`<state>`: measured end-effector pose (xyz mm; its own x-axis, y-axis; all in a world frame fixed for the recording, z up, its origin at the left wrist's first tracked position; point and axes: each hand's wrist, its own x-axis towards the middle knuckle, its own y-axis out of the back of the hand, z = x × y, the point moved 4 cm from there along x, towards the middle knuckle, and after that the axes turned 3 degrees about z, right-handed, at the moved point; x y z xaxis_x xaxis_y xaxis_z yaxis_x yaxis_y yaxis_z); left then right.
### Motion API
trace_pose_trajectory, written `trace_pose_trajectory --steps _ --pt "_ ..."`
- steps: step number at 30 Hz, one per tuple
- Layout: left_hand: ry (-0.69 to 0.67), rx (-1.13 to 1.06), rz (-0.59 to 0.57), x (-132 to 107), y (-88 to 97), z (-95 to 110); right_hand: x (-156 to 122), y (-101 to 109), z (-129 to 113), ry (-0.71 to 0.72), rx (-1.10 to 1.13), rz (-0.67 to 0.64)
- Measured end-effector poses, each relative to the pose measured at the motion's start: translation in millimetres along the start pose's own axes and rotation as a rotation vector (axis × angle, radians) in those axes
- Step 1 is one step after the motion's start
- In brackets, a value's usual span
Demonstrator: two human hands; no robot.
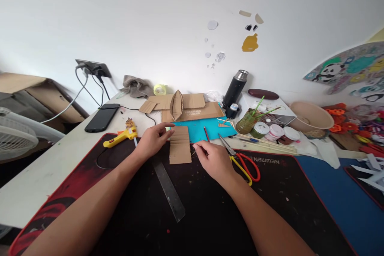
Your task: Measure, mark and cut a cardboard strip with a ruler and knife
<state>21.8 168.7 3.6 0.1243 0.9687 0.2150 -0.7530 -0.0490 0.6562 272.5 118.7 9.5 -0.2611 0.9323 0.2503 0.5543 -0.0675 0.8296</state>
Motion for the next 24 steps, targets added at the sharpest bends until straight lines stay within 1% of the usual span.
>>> trace_pose_trajectory --steps 2,5,8,11,14,17,20,24 --pt "-0.020 -0.006 0.018 0 0.6 3 0 0 -1 -0.003 0.008 -0.006" --pt "-0.062 -0.005 0.024 -1 -1.9 5 -2 -2 -5 0.019 0.020 -0.051" --pt "-0.103 0.002 0.014 -1 -5.2 6 -4 -6 -10 0.047 0.014 -0.111" --pt "-0.124 0.019 -0.005 -1 -5.7 6 -5 -8 -10 0.046 -0.024 -0.154" --pt "-0.122 0.048 -0.037 -2 -4.9 5 -3 -7 -6 0.022 -0.074 -0.173" --pt "-0.114 0.073 -0.095 -3 -7.3 4 0 -5 -2 -0.009 -0.119 -0.182" --pt "-0.108 0.094 -0.144 -4 -11.8 3 1 -5 -2 -0.016 -0.140 -0.202" --pt "-0.094 0.122 -0.168 -3 -14.4 1 -2 -7 -5 -0.005 -0.161 -0.248"
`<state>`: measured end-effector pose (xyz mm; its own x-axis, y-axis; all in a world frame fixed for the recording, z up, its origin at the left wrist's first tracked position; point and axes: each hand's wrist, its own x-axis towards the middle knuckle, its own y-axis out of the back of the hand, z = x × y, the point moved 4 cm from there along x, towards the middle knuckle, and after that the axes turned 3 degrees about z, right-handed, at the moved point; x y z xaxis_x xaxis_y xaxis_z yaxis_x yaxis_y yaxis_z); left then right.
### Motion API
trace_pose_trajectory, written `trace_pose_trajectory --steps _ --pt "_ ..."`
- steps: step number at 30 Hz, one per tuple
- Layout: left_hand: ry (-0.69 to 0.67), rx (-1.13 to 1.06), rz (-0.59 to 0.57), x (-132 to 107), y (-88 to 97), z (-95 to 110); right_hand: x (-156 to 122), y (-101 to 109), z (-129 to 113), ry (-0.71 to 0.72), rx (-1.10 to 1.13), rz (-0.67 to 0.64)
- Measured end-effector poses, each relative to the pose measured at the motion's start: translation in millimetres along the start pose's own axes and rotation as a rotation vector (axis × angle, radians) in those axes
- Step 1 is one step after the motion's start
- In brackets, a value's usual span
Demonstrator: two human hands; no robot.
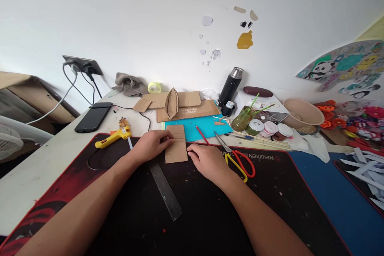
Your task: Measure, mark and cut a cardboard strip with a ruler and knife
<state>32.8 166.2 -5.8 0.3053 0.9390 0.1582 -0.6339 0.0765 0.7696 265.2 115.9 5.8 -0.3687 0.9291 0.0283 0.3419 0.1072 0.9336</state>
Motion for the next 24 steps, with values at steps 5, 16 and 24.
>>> trace_pose_trajectory --steps 5,16,24 --pt "0.007 0.030 -0.020 0.6 0.3 0.5 -1.8 1.8 2.0 -0.035 -0.043 -0.022" --pt "0.010 0.067 -0.044 0.7 -0.9 0.5 0.6 7.5 1.6 -0.105 -0.120 -0.043" --pt "0.021 0.064 -0.064 -0.2 -1.8 3.8 7.1 7.7 2.3 -0.129 -0.154 0.011"
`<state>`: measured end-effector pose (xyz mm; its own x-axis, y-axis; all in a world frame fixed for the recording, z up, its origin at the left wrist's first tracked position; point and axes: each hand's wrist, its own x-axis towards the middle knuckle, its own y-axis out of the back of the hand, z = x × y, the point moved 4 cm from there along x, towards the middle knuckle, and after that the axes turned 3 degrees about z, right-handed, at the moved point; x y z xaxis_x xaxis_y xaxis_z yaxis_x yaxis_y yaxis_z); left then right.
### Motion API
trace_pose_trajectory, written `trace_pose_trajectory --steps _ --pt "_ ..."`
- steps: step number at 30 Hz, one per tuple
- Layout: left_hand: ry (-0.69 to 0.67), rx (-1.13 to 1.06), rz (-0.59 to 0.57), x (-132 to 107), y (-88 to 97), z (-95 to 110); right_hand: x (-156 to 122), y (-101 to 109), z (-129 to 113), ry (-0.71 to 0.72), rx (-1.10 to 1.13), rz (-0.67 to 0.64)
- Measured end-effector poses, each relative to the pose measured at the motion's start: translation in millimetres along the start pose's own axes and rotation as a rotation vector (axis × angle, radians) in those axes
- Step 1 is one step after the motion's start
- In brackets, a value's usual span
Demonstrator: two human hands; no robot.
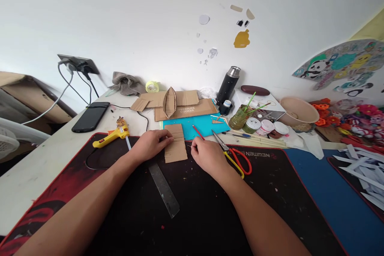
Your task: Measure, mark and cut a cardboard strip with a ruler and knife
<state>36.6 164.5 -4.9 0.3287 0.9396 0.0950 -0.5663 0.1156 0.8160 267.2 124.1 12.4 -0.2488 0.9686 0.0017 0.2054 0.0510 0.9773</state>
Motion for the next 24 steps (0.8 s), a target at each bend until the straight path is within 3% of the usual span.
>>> trace_pose_trajectory --steps 10,17,24 --pt "-0.010 -0.034 -0.049 -1 0.0 6 18 9 10 -0.055 0.081 0.119" --pt "0.052 -0.066 -0.057 -7 16.0 3 4 7 -2 -0.023 0.155 0.068" --pt "0.031 -0.137 -0.177 -9 10.8 15 5 -1 -8 -0.020 0.224 0.002"
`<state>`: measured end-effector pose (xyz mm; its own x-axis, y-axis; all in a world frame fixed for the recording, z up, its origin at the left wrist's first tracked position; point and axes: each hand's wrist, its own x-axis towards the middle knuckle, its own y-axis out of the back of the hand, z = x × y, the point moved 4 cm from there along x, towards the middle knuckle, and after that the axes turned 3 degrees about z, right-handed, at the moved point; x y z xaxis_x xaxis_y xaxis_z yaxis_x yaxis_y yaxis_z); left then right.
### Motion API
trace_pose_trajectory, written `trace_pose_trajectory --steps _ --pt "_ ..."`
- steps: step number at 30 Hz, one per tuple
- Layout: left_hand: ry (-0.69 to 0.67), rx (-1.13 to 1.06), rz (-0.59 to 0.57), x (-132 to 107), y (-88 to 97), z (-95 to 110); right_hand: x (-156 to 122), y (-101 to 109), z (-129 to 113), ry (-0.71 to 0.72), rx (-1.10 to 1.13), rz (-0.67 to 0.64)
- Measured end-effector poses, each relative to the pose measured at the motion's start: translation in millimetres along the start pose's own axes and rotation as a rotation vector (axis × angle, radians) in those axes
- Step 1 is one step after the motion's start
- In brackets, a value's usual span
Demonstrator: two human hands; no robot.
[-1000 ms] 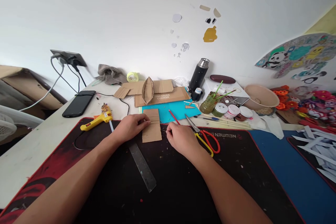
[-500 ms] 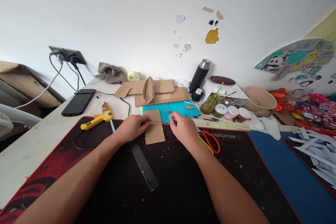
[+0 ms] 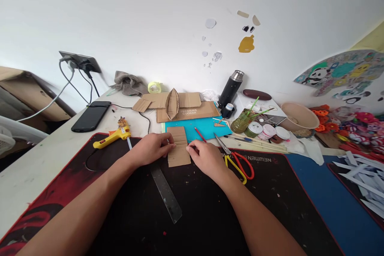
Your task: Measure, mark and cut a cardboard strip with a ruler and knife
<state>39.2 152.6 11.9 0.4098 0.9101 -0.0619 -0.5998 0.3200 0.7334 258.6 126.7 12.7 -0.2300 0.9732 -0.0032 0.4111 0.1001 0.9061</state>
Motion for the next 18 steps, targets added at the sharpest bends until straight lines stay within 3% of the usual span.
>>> trace_pose_trajectory --steps 9,18 --pt "-0.024 -0.104 -0.119 -2.9 -2.3 9.2 1.9 -2.3 0.3 -0.016 0.095 -0.015" --pt "0.028 -0.176 -0.223 -5.8 -4.6 5.8 0.5 -1.8 0.9 0.004 0.102 -0.024"
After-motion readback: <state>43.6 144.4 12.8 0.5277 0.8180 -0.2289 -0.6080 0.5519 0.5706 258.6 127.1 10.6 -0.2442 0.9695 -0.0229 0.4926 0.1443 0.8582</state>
